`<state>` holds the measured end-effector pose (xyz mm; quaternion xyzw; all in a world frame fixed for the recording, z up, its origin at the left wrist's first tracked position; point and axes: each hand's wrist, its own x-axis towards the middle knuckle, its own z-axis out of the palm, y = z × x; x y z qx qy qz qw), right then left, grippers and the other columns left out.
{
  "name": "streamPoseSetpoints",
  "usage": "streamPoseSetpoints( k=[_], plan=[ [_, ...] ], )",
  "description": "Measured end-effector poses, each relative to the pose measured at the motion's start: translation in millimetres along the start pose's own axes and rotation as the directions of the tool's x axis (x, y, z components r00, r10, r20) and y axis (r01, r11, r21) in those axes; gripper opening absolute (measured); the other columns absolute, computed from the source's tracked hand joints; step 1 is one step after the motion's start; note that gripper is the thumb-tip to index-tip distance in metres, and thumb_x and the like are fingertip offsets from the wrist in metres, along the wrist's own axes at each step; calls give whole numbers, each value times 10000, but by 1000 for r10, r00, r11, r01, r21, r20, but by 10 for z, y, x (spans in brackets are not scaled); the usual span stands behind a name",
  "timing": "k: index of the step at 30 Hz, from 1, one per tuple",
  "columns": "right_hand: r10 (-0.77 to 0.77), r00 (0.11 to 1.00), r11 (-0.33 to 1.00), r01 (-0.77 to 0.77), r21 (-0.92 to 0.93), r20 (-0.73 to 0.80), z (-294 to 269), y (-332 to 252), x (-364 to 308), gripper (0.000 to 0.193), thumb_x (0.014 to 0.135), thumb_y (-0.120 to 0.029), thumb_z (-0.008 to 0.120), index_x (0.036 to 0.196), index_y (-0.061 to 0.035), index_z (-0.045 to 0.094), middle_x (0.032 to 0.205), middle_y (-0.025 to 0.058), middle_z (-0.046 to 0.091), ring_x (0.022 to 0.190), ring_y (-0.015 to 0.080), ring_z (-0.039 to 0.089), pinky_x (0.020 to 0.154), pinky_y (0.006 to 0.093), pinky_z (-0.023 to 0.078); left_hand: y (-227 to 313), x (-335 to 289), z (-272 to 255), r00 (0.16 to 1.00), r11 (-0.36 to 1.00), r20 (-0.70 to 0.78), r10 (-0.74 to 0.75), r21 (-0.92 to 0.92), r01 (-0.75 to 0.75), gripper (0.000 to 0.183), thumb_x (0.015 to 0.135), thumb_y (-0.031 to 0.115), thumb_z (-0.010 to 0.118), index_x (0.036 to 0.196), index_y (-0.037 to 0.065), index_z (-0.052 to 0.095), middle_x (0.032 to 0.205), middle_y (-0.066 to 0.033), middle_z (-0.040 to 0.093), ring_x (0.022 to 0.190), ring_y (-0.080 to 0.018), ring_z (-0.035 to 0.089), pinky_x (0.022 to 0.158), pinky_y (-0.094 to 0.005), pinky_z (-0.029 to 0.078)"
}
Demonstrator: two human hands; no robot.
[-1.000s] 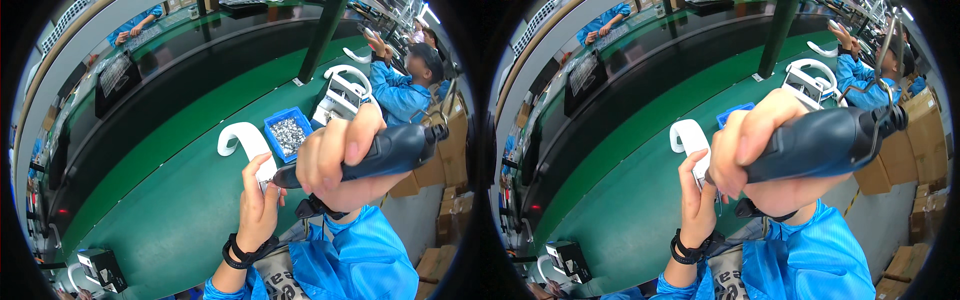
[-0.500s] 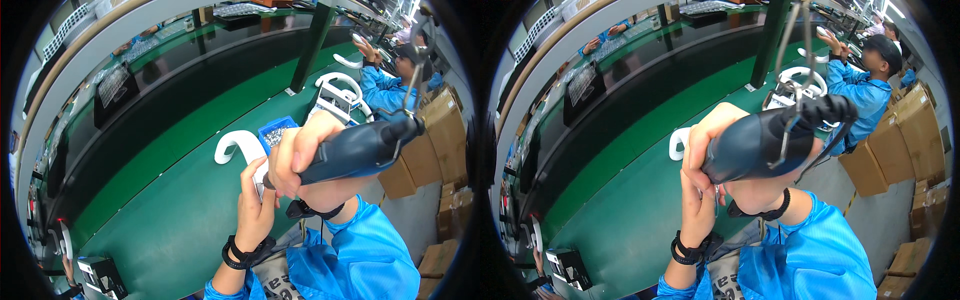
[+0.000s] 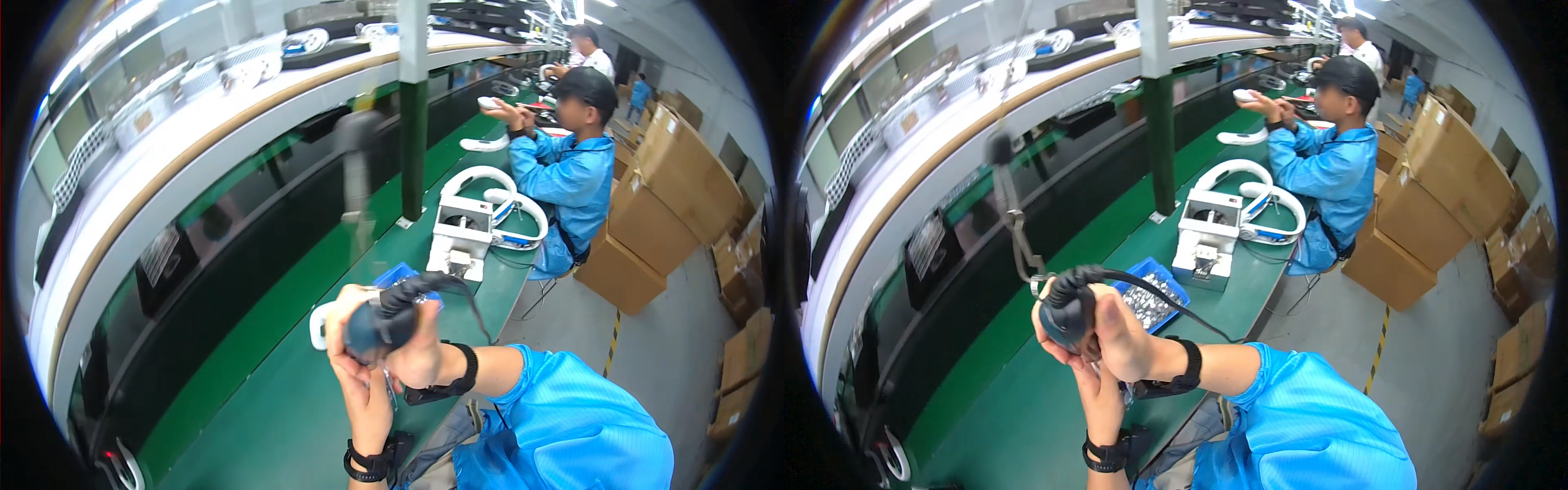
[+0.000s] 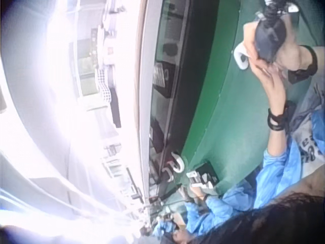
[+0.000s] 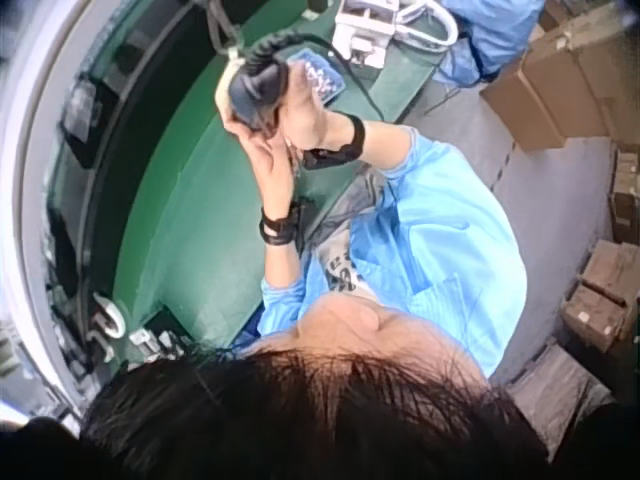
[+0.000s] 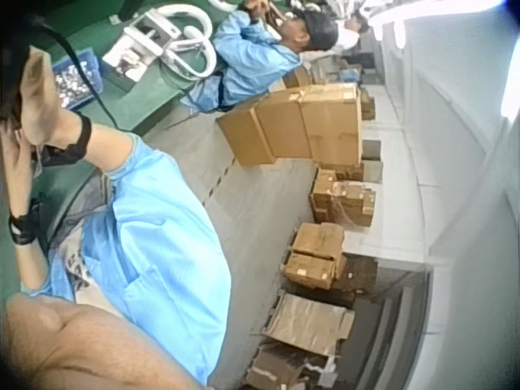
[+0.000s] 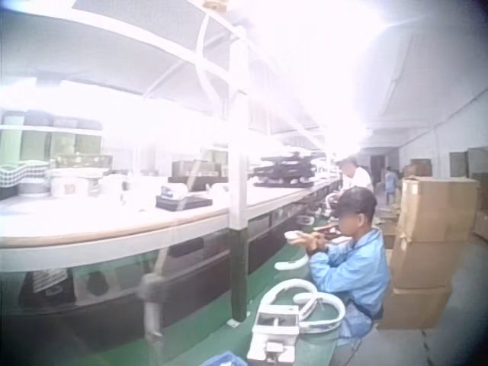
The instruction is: Assembling components of a neck fan using an electric screwdriver on a factory assembly line.
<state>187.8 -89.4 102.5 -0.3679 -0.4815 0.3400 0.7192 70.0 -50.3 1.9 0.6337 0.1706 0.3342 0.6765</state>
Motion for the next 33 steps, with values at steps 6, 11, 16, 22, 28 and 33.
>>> streamPoseSetpoints(
  k=[6,11,16,22,28,33],
  plan=[
    [-270,923,916,334,221,-275,-404,-271,-62,1016,918,-939,184,985,-1,570,684,169,601,492,210,565,446,322,481,153,79,-255,971,976,120,-207,-36,213,237,1104,121,493,1308,15,438,762,-49,581,599,-118,563,545,-267,479],
    [-163,868,986,128,-106,-468,-1062,-204,-282,838,1064,-754,229,1115,-9,611,855,99,667,664,132,606,626,266,504,265,337,-973,970,903,208,-122,429,22,375,1027,127,638,1378,8,581,823,-96,708,653,-196,626,643,-331,507],
    [-229,834,933,40,-359,-502,-1420,142,-678,813,1042,-747,393,1212,20,602,930,101,693,720,136,631,662,263,508,-45,925,-1720,938,254,303,170,906,-338,372,880,48,724,1249,78,695,963,-144,716,976,-361,645,961,-473,458],
    [-285,811,900,43,-434,-511,-1362,142,-745,849,1028,-771,383,1189,36,592,909,107,667,709,146,623,655,272,503,-645,1483,-2168,895,275,111,432,929,-248,600,842,-8,746,1421,52,598,1320,-163,651,1250,-388,583,1086,-472,452],
    [-272,855,884,40,-466,-441,-1351,355,-693,578,1078,-466,555,1372,30,507,1094,134,663,866,173,663,797,308,523,-504,807,-1731,996,879,-24,81,473,-60,272,1029,68,610,1275,-17,692,1162,-134,740,1122,-258,691,1015,-372,528],
    [-164,852,891,-88,-446,-497,-1236,681,-797,415,1029,-151,641,1384,16,502,1142,121,669,992,181,663,935,351,539,-551,194,-1658,985,991,-109,-133,16,136,264,1082,101,553,1242,-49,700,1051,-112,751,971,-197,710,927,-332,564]
  ],
)
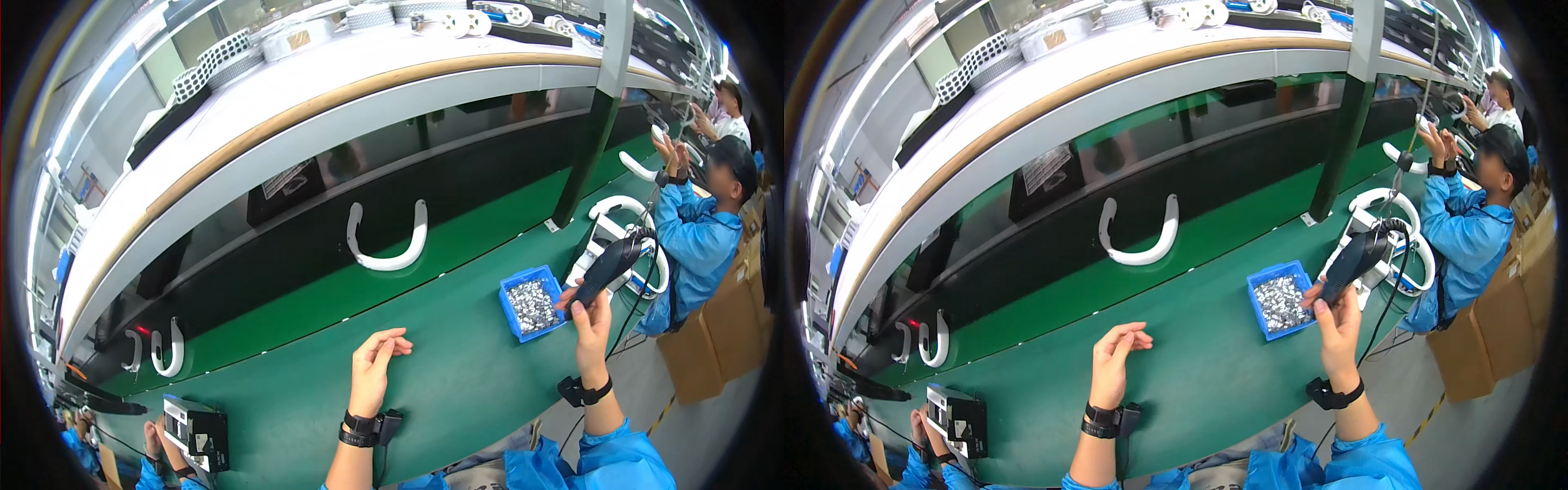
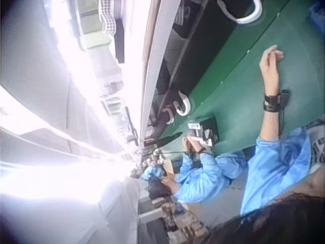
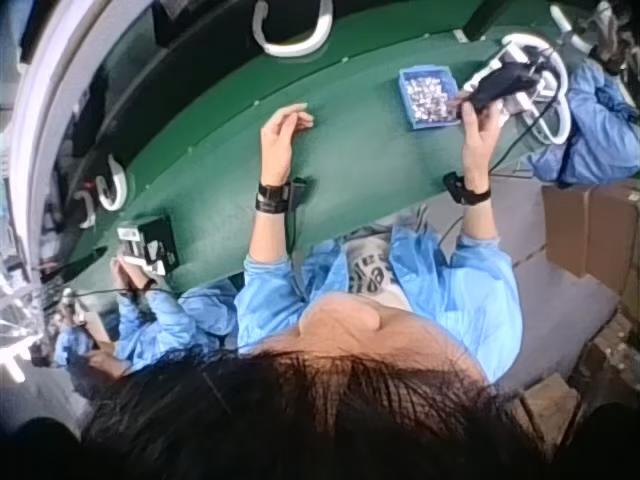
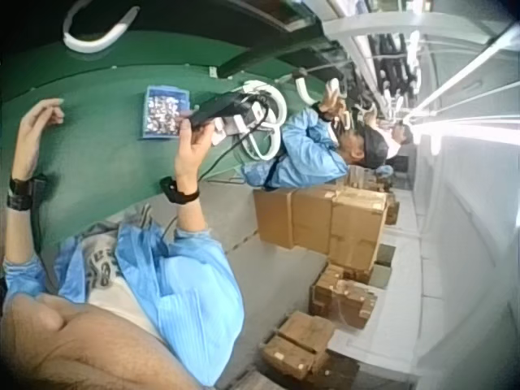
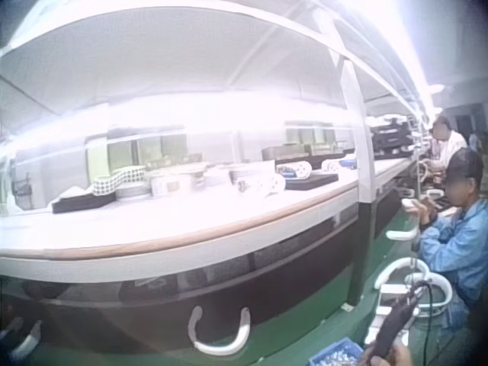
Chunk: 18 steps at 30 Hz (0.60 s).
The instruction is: Assembling components of a neck fan using an electric screwdriver on a factory assembly line.
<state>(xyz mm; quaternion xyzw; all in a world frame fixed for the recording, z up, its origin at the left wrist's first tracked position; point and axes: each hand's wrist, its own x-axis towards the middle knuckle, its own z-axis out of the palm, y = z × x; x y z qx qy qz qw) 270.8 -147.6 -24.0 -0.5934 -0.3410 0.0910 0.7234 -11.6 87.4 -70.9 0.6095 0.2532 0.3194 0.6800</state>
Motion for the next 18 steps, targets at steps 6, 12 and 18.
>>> streamPoseSetpoints(
  k=[6,12,18],
  plan=[
    [11,999,983,-19,-184,-43,247,189,-153,378,1007,-83,680,1351,6,550,1161,56,650,1028,139,622,922,298,493,-364,-212,-43,982,997,-183,-39,-71,26,262,1086,135,544,1199,-32,712,952,-59,709,879,-148,666,861,-301,556],
    [186,976,959,-206,-193,-117,269,299,-422,99,1022,-66,661,1072,-53,577,819,-48,582,727,29,512,638,222,399,-377,-236,-63,987,993,-150,-56,-114,39,254,1086,136,536,1186,-16,714,923,-50,688,853,-138,640,817,-292,537],
    [-22,994,661,96,-744,109,396,168,-156,132,924,-56,731,1038,-36,668,889,79,641,820,224,635,737,358,512,-324,-255,-52,984,987,-160,-76,-150,52,240,1091,157,550,1171,2,714,895,-38,671,838,-131,622,812,-286,517]
  ],
)
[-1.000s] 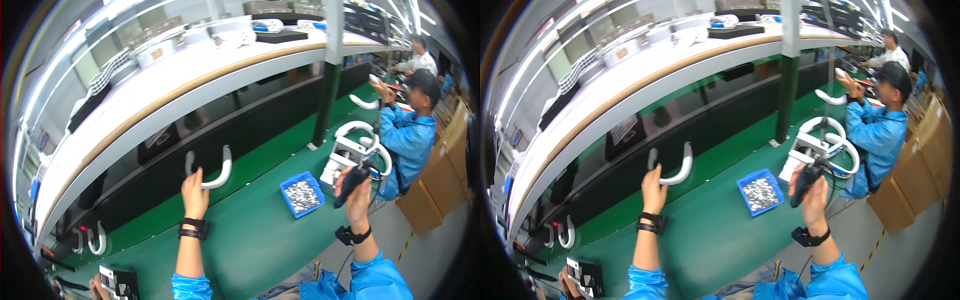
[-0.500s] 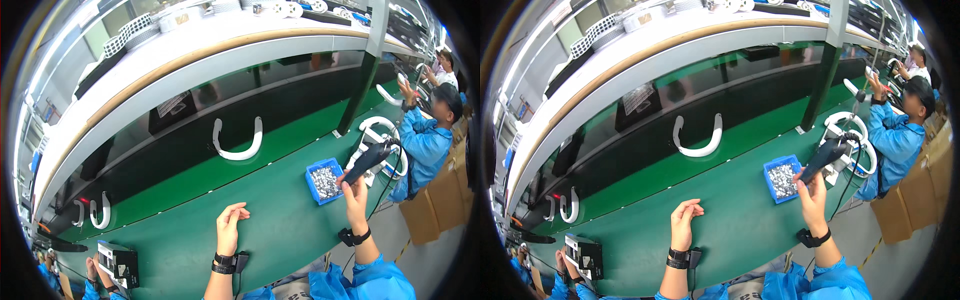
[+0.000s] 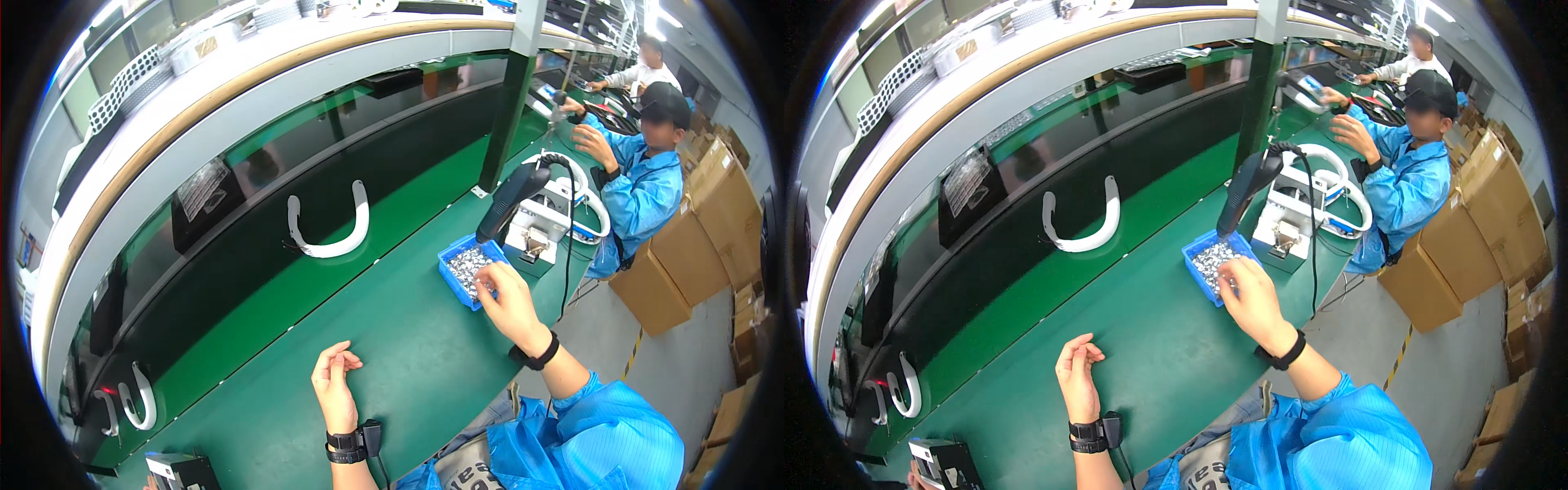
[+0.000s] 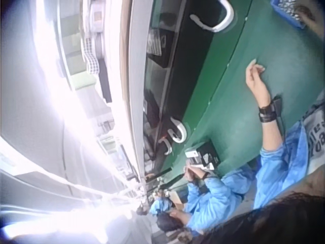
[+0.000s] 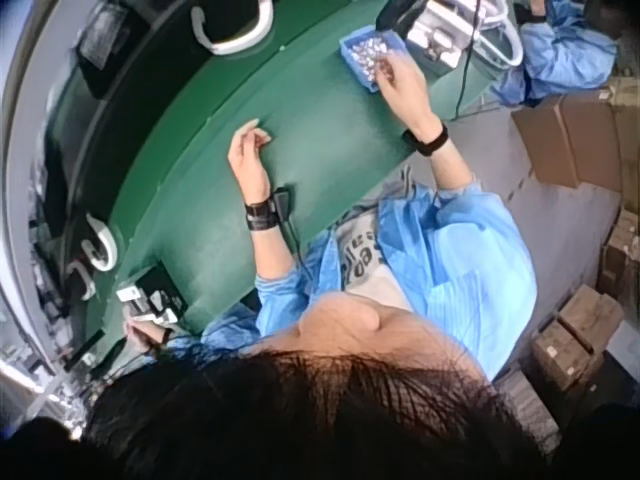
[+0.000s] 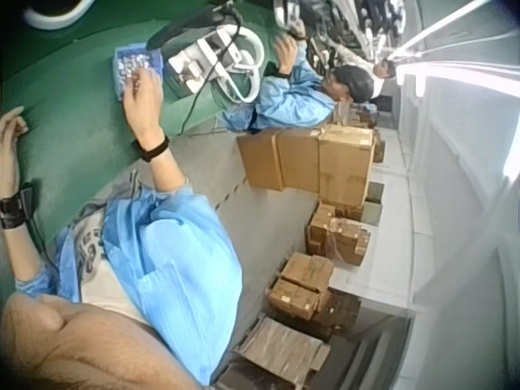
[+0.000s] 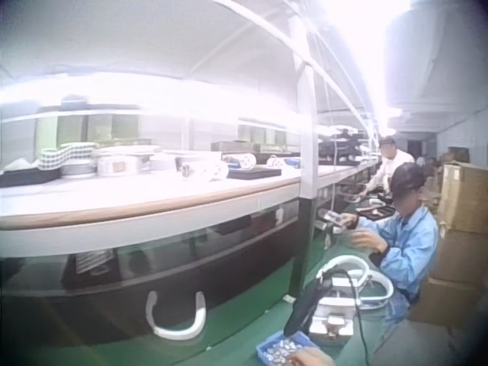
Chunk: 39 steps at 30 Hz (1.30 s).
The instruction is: Assembling components of a neck fan using an electric screwdriver on a factory assembly line.
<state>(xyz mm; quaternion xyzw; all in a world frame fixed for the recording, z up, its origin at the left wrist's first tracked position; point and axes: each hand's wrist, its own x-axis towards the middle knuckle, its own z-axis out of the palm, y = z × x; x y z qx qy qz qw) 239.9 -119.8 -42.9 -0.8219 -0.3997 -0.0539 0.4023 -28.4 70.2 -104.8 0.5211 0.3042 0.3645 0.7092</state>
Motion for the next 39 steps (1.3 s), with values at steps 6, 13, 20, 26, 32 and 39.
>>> streamPoseSetpoints(
  k=[6,13,20,26,32,39],
  plan=[
    [-129,973,937,182,-298,190,27,197,157,180,867,-80,765,1040,-56,720,942,131,632,985,340,648,872,434,525,46,-46,7,1000,999,5,11,47,-11,244,1098,189,559,1156,8,712,878,-27,651,827,-124,603,792,-281,494],
    [-35,999,995,33,-95,-19,15,250,75,95,893,-71,772,938,-23,704,870,131,655,753,292,669,694,398,538,31,-35,66,1000,994,-7,14,113,-13,226,1084,103,515,1139,11,713,839,-27,642,773,-127,591,755,-282,479],
    [51,999,996,-53,78,19,-68,312,36,142,893,-82,809,950,-11,700,837,104,658,671,216,651,626,349,524,95,-71,145,999,983,-31,13,185,-7,216,1068,81,516,1133,7,708,833,-24,632,764,-118,576,743,-280,473],
    [-68,987,991,82,-102,143,-286,251,-60,157,907,-110,777,1022,-35,702,960,98,649,910,293,662,809,409,549,112,-70,160,999,981,-42,8,192,1,222,1063,82,510,1138,-3,702,831,-28,626,766,-117,576,739,-278,476],
    [-179,936,973,214,-87,303,-423,223,-48,205,899,-152,779,1033,-54,659,1062,113,605,1035,326,621,874,444,541,97,-82,155,1000,980,-23,21,200,-15,240,1090,154,529,1154,-12,690,849,-19,611,774,-105,565,736,-261,454],
    [-224,911,949,285,-135,347,-309,353,22,269,877,-202,797,1049,-52,654,1033,104,606,1008,328,634,846,441,548,102,-102,182,999,971,-35,26,239,-17,230,1063,72,497,1136,-4,701,841,-26,628,772,-116,579,752,-274,488]
  ],
)
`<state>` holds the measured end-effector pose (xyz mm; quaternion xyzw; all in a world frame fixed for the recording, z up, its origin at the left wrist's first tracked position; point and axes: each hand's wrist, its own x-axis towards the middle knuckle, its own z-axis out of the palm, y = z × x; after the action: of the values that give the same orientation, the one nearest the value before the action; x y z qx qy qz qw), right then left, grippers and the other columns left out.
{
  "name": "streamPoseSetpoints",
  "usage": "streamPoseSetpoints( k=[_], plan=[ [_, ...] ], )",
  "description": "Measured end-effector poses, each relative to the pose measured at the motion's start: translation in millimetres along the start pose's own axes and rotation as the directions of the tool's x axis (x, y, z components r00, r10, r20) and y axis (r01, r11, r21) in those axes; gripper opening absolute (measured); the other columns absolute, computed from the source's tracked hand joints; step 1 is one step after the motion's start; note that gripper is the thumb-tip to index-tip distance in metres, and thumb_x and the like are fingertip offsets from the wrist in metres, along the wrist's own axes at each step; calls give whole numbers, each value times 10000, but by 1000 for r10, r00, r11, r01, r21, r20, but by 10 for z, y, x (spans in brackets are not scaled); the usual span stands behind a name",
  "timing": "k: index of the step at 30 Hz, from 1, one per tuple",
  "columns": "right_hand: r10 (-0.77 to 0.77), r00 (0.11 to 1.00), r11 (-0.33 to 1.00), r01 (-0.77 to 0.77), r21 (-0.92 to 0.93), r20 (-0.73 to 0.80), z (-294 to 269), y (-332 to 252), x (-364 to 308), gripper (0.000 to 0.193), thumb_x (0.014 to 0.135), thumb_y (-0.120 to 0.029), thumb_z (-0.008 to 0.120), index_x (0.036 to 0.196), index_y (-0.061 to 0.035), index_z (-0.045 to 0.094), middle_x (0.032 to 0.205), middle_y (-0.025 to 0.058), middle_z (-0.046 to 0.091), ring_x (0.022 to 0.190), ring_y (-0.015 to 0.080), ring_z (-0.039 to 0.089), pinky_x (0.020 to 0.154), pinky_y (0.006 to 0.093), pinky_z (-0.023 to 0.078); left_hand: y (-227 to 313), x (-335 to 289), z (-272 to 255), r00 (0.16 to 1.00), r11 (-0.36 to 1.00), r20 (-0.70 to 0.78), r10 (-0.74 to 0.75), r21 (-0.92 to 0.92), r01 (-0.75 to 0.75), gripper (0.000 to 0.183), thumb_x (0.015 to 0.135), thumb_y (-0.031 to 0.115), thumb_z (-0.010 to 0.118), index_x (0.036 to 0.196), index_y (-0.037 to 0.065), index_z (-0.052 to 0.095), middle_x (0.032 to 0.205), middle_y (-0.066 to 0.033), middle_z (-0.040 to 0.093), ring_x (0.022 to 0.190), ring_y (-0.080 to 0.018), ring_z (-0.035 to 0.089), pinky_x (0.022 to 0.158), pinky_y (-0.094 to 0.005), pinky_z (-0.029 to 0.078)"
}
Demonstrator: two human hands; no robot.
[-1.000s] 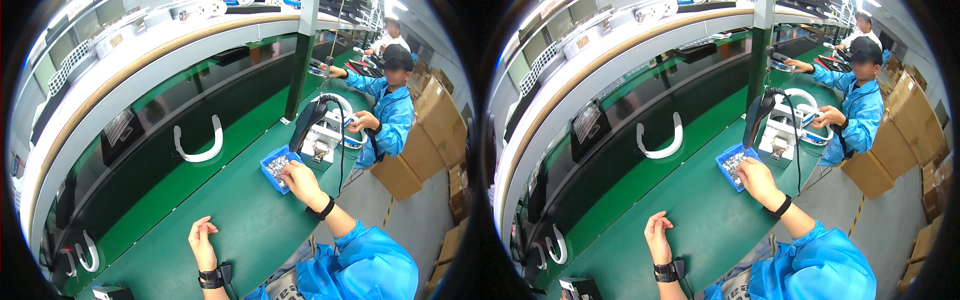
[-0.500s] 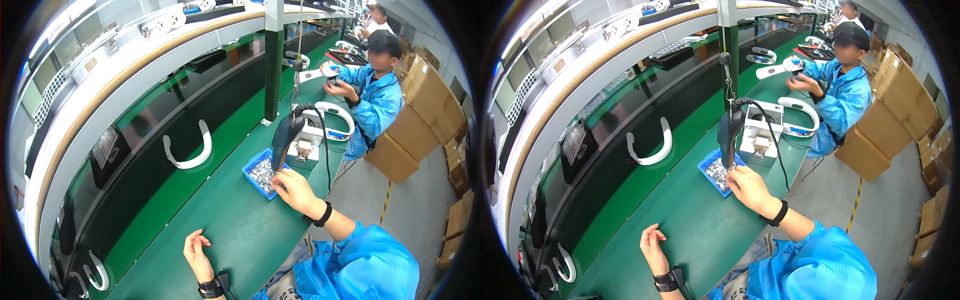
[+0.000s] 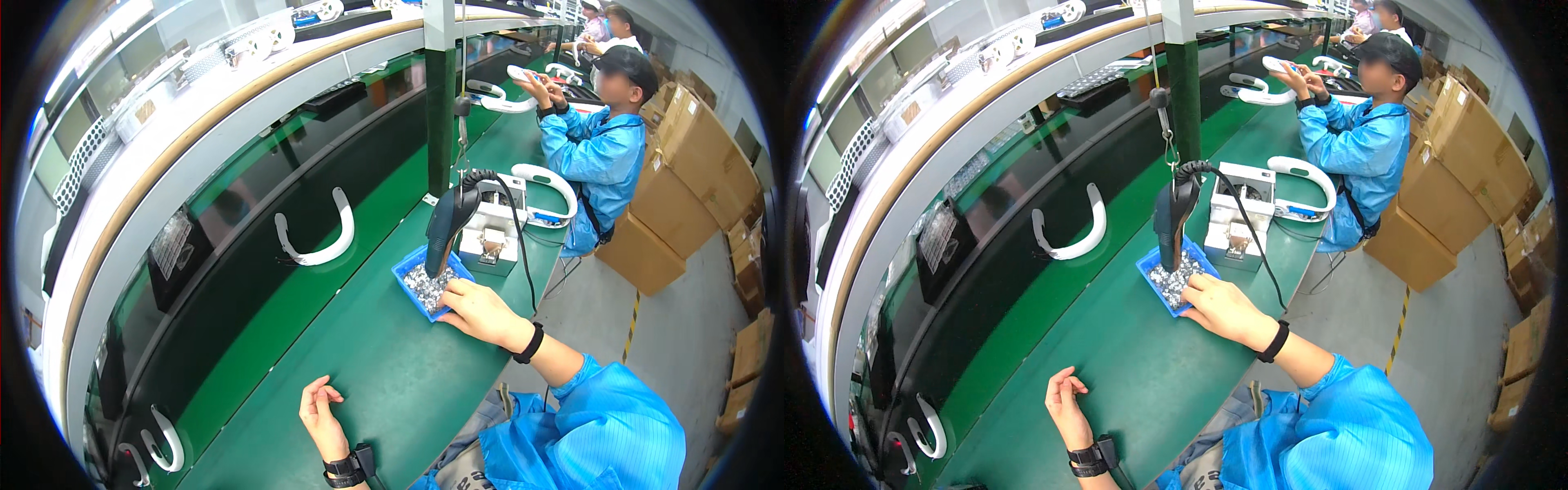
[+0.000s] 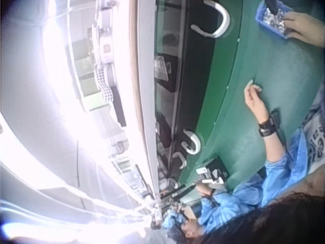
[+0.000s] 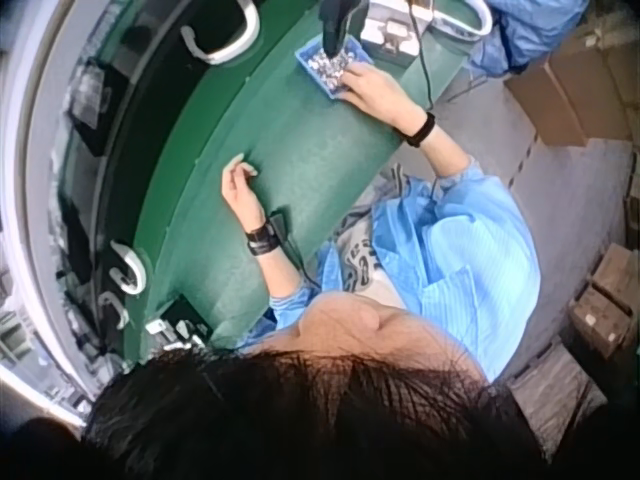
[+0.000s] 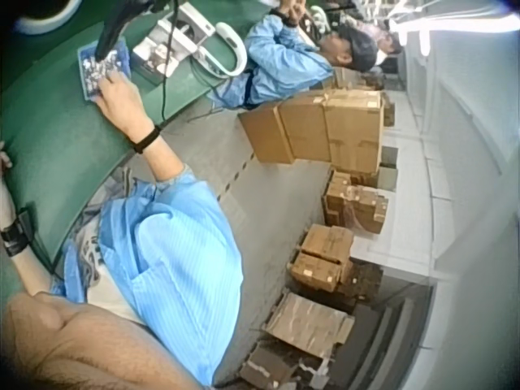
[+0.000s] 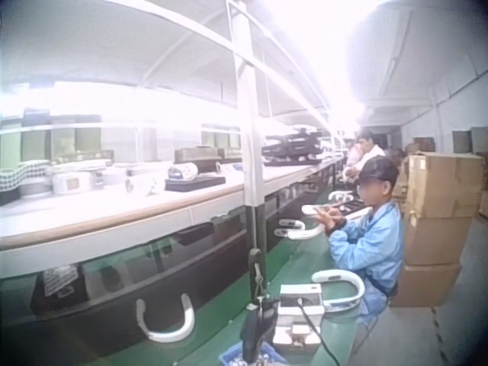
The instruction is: Assembling components of a neck fan using an electric screwdriver on a factory assembly line.
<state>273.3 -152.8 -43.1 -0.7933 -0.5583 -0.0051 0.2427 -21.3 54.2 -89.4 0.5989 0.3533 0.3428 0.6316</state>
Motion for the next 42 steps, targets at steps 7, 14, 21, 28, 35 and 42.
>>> streamPoseSetpoints(
  k=[7,14,21,28,35,42],
  plan=[
    [-24,999,995,21,-98,-25,-139,-104,80,218,881,-203,785,1010,-56,688,974,98,614,933,304,650,797,413,555,-6,-14,1,1000,1000,10,16,14,-16,211,1074,48,504,1138,-9,697,842,-26,631,776,-118,584,759,-276,499],
    [-125,992,988,126,-85,16,-94,55,-26,137,873,-126,758,987,-63,714,982,59,637,914,283,657,783,410,556,18,-7,37,999,997,21,28,67,-29,212,1078,32,495,1138,-17,692,839,-27,629,769,-118,581,753,-272,500],
    [-65,991,996,72,56,-117,-171,55,-133,148,855,-72,749,995,-57,705,1008,73,657,926,287,664,802,391,560,31,-21,54,1000,997,23,21,78,-22,220,1068,27,487,1137,-18,691,837,-29,627,769,-115,576,751,-272,492],
    [357,733,930,-340,144,-579,-248,206,-323,323,836,-45,736,1135,-14,619,1150,177,592,1150,391,549,987,462,457,98,-39,98,999,993,25,28,112,-31,228,1071,36,477,1133,-18,690,832,-31,622,775,-114,573,749,-274,487],
    [580,623,814,-428,392,-524,-98,741,-371,1125,845,-192,845,1656,37,101,1646,305,242,1564,407,248,1292,456,222,133,-73,125,999,988,26,25,149,-28,228,1082,68,486,1146,-17,687,837,-32,623,781,-114,570,751,-270,484],
    [684,618,564,-112,818,-387,-140,1111,-288,1089,892,-127,802,1695,-119,67,1712,254,200,1593,328,232,1293,457,220,119,-82,131,1000,988,7,22,154,-23,222,1077,101,512,1140,-17,688,834,-20,608,783,-109,557,757,-262,466]
  ],
)
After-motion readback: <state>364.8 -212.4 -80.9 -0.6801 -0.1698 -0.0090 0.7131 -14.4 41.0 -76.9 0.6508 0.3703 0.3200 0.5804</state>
